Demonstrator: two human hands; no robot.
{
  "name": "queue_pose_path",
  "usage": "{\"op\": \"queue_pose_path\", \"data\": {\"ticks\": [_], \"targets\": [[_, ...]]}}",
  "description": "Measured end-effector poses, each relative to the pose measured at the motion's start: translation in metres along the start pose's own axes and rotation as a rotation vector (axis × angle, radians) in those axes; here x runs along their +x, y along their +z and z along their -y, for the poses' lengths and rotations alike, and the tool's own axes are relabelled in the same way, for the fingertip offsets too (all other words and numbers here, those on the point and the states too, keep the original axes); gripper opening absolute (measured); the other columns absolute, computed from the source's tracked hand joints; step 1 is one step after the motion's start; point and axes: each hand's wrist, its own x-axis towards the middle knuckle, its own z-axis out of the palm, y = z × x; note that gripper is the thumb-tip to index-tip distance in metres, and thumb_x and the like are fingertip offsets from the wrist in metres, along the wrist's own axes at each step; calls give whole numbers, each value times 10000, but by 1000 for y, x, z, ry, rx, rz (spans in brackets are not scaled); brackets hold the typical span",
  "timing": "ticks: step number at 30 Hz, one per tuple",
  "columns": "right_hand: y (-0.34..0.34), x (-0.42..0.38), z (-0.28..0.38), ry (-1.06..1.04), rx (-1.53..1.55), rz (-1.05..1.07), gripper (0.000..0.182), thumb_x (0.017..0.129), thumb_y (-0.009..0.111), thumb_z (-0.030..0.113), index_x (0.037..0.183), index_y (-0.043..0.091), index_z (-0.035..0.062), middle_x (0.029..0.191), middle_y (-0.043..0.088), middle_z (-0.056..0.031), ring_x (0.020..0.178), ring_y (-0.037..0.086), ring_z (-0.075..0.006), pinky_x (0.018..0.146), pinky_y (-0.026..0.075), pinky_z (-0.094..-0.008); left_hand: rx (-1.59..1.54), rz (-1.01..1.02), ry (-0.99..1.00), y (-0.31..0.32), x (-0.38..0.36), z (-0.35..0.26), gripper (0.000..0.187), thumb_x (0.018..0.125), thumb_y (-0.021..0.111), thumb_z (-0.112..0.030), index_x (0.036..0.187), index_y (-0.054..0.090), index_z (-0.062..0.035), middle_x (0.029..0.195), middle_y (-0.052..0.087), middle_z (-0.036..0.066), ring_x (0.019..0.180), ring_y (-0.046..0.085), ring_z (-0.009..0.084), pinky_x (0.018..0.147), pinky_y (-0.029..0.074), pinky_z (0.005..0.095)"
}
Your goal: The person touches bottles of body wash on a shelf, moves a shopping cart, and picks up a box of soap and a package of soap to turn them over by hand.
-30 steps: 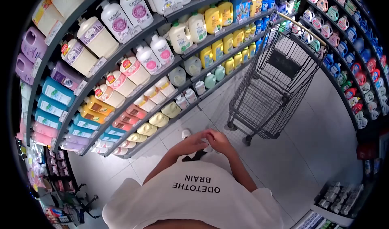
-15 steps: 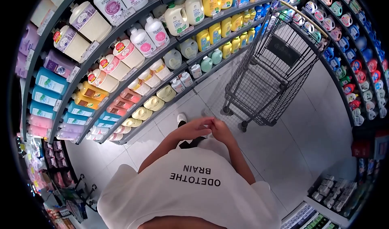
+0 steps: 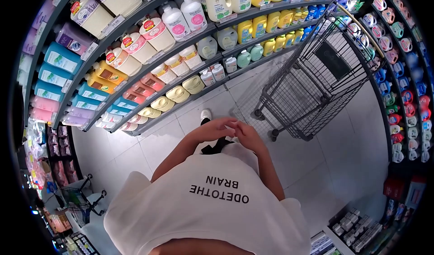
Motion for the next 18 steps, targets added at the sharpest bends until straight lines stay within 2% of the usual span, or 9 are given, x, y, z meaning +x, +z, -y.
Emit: {"op": "queue_pose_path", "data": {"ticks": [3,6,9,12,14,18], "targets": [[-1,-3,10,16,66,69,211,911,466,160,971,568,-16,847,637,-95,771,607,-180,708,465,-294,-18,-33,-45,-7,-2,-9,450,886,553,-170,1272,408,10,1014,582,95,877,573,141,786,463,273],[5,-1,-1,28,112,66,250,919,490,226,967,569,-6,822,626,-81,752,592,-151,705,464,-282,13,-34,-45,-11,-4,-19,430,880,563,-177,1245,433,9,949,587,79,859,571,127,768,464,263],[6,1,0,45,111,95,282,916,504,241,1028,569,-10,855,621,-77,770,582,-140,715,463,-274,42,0,5,-15,-1,-10,389,873,575,-160,1208,475,8,925,597,73,843,568,125,759,463,258],[7,-2,16,64,307,54,330,919,505,247,1127,549,-5,916,610,-66,813,572,-133,739,462,-267,-53,59,142,-14,-1,-6,295,866,576,-110,1135,542,8,911,600,68,810,561,122,737,463,258],[4,-1,-1,74,333,109,353,921,501,248,1176,530,5,965,601,-61,846,567,-132,762,459,-265,-63,74,207,-13,-1,-7,227,863,564,-67,1075,579,11,903,604,67,790,560,126,722,464,262],[0,-1,8,107,423,186,379,930,488,256,1225,507,19,1044,589,-60,890,561,-126,799,452,-260,-26,50,327,-8,-5,-11,164,857,547,-14,1002,618,15,886,608,72,756,566,130,686,469,263]]}}
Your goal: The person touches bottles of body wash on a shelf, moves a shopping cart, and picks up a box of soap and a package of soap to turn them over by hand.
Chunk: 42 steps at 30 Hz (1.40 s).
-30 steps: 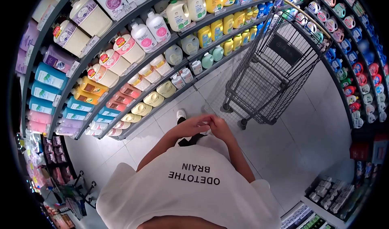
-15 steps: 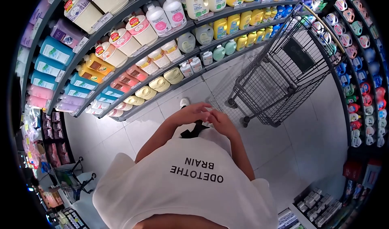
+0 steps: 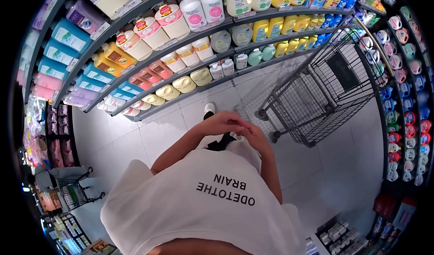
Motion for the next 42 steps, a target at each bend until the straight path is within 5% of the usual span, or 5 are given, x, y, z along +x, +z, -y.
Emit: {"op": "queue_pose_path", "data": {"ticks": [15,18,21,27,42], "targets": [[3,6,4,79,172,35,396,922,502,272,1177,500,-31,1051,586,-93,910,587,-146,839,467,-278,113,-149,-15,5,-4,-4,104,844,563,-41,915,613,15,794,623,62,710,583,114,657,469,248],[-18,10,-12,43,-99,-21,388,923,488,310,1108,531,-29,981,602,-102,890,593,-167,813,478,-292,128,-222,-23,7,0,11,133,848,562,-73,940,611,9,788,629,67,725,585,127,681,469,261],[-44,9,-28,205,255,-375,422,917,473,390,1007,554,-14,925,607,-118,843,588,-197,777,479,-318,282,-224,-89,5,1,16,174,852,566,-116,972,604,4,792,630,70,734,581,142,697,465,273],[-143,-12,-127,4,1086,-898,503,871,498,505,915,541,6,882,587,-118,801,553,-241,729,463,-355,428,-116,-164,1,-7,16,255,860,572,-221,1020,596,-23,874,628,94,809,580,174,738,457,296],[-211,-21,-189,80,1139,-1013,610,878,361,598,786,586,39,778,617,-81,735,582,-217,658,494,-353,382,-80,-229,0,-13,12,318,867,554,-280,1062,584,-31,1003,618,113,920,582,224,815,450,326]]}}
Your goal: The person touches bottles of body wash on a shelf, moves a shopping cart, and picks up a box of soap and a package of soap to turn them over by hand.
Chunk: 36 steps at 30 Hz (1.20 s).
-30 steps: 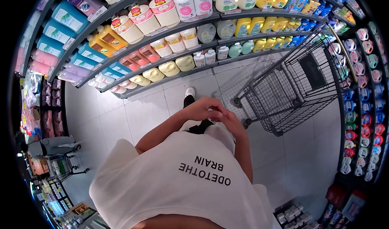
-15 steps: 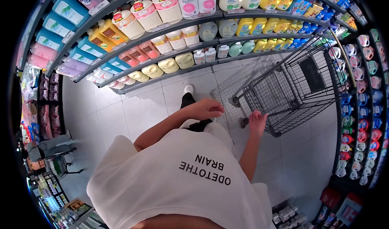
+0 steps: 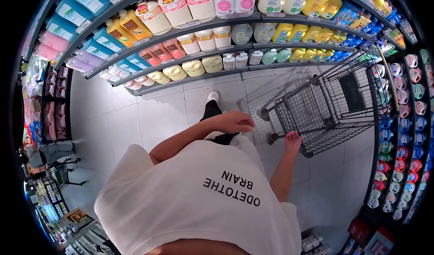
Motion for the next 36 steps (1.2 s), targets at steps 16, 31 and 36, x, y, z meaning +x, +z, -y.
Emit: {"op": "queue_pose_path", "data": {"ticks": [16,31,36], "targets": [[24,31,-6,103,-107,-45,648,901,284,594,690,531,33,661,594,-105,594,550,-209,572,491,-338,-31,-44,-38,-6,-11,3,313,861,559,-268,1057,587,-26,986,627,104,917,581,212,820,446,316],[18,37,-7,41,-59,-69,363,885,369,312,736,529,23,651,570,-79,587,543,-190,548,480,-297,-96,-18,-86,-8,-7,4,334,870,556,-254,1083,571,3,966,629,86,893,578,149,804,446,279],[1,22,-1,-7,-26,-170,341,895,391,275,717,523,16,612,565,-93,534,551,-220,476,476,-312,-209,-6,-113,-3,5,10,322,877,568,-255,1094,570,-17,989,620,68,899,574,135,812,445,266]]}}
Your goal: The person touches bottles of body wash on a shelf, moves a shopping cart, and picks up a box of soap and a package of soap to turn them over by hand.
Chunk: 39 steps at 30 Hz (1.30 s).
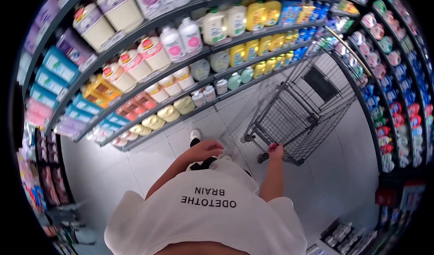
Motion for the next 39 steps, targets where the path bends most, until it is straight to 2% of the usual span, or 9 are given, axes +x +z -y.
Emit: {"op": "queue_pose_path", "data": {"ticks": [5,9,12,14,27,31,34,37,39], "targets": [[-25,-21,4,-83,40,-109,271,884,445,224,745,513,2,593,552,-113,489,541,-244,425,470,-337,-32,38,4,4,16,-2,353,873,568,-280,1080,576,6,886,618,70,811,575,130,728,453,263],[-55,-27,7,-137,41,-156,249,887,449,224,811,511,-4,616,557,-132,489,543,-241,402,461,-330,-32,83,-36,13,28,-11,338,864,573,-257,1049,580,25,868,620,70,805,581,135,744,456,264],[-79,-35,9,-165,-14,-179,253,890,452,233,832,516,-5,623,561,-133,495,548,-230,395,455,-314,37,216,-90,14,39,-5,382,882,569,-261,1161,511,-7,1049,611,102,946,579,154,849,447,282],[-100,-40,12,-209,-108,-181,262,892,458,245,834,523,-2,620,564,-127,501,553,-221,389,452,-305,80,243,-120,18,45,-5,384,885,565,-262,1168,508,-9,1055,610,100,957,578,152,859,442,283],[-239,-95,52,-145,-288,-249,437,877,518,433,662,521,52,586,549,-88,502,521,-202,475,429,-320,197,353,-150,44,70,-28,353,888,552,-237,1153,534,-4,1017,623,89,919,584,142,810,452,261],[-263,-107,60,-213,-380,-420,449,883,516,432,670,528,37,568,540,-84,449,505,-183,422,418,-312,259,366,-179,45,79,-44,334,889,548,-220,1143,538,-1,1005,623,85,902,586,138,792,460,260],[-274,-118,59,-401,-546,-645,422,886,513,408,697,536,32,578,544,-73,421,493,-168,395,410,-303,166,366,-183,37,101,-26,320,904,536,-217,1127,539,12,978,620,74,866,586,132,776,468,259],[-261,-129,39,-681,-260,-614,392,883,511,396,743,549,31,609,555,-65,477,524,-157,440,432,-278,96,349,-123,27,135,-19,315,923,505,-254,1072,570,17,946,619,80,820,588,127,743,475,249],[-195,-176,29,-631,-44,-348,377,884,517,384,768,567,29,644,575,-66,552,554,-154,499,450,-261,7,333,-46,24,168,-17,327,929,487,-278,1034,593,13,917,623,77,791,590,122,719,475,240]]}}
